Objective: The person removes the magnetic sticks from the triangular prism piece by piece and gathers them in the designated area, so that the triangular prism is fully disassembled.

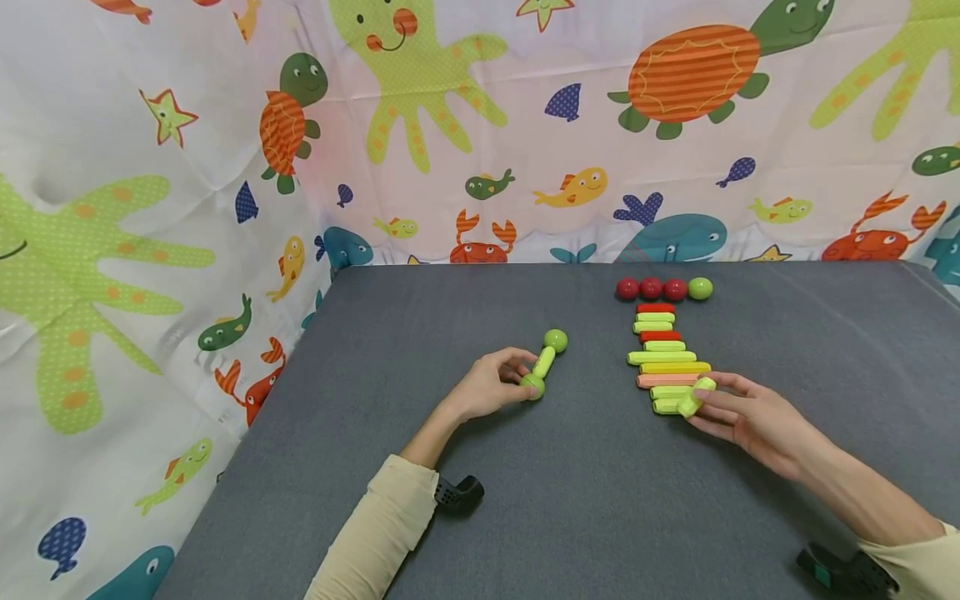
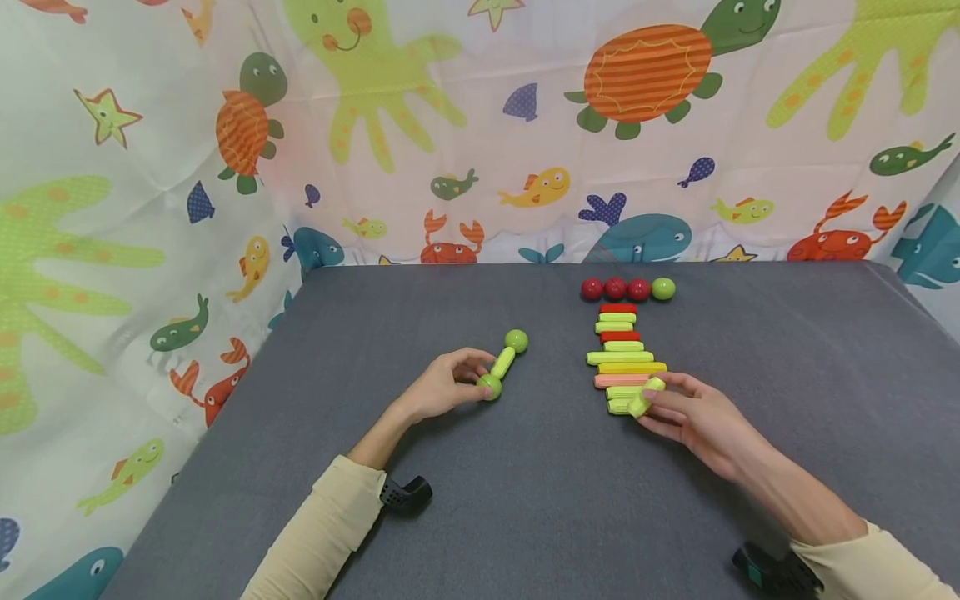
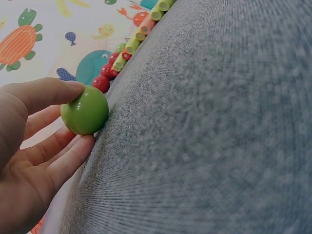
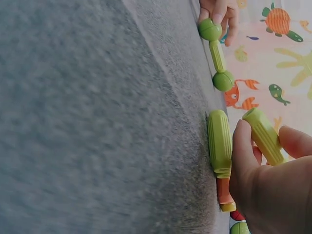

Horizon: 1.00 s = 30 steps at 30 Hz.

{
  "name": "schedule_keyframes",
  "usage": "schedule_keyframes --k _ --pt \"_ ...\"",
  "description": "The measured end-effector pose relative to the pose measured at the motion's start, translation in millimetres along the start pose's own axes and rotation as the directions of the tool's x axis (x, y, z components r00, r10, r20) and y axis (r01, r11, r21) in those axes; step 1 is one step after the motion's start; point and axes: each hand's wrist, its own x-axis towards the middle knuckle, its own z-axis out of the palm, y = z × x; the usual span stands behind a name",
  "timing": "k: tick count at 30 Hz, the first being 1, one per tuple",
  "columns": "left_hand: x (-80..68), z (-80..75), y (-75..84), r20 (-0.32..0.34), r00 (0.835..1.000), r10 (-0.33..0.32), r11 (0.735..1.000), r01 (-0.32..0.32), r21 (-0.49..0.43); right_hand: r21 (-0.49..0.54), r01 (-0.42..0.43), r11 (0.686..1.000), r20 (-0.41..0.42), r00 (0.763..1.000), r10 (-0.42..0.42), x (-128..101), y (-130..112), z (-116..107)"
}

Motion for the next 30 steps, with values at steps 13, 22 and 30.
schedule_keyframes --k 13,22,30 --pt "0.3 0.0 0.5 -0.003 1.000 -0.001 1.000 0.001 0.005 0.029 -0.016 0.999 0.010 1.000 0.016 -7 13 -2" --pt "0.1 0.1 0.8 0.000 1.000 -0.005 1.000 0.005 -0.002 0.008 -0.037 0.999 -0.051 0.998 0.037 -9 19 -2" --pt "0.1 -0.3 1.2 0.003 1.000 -0.001 1.000 0.001 -0.007 -0.033 -0.055 0.998 -0.106 0.993 0.052 -13 20 -3"
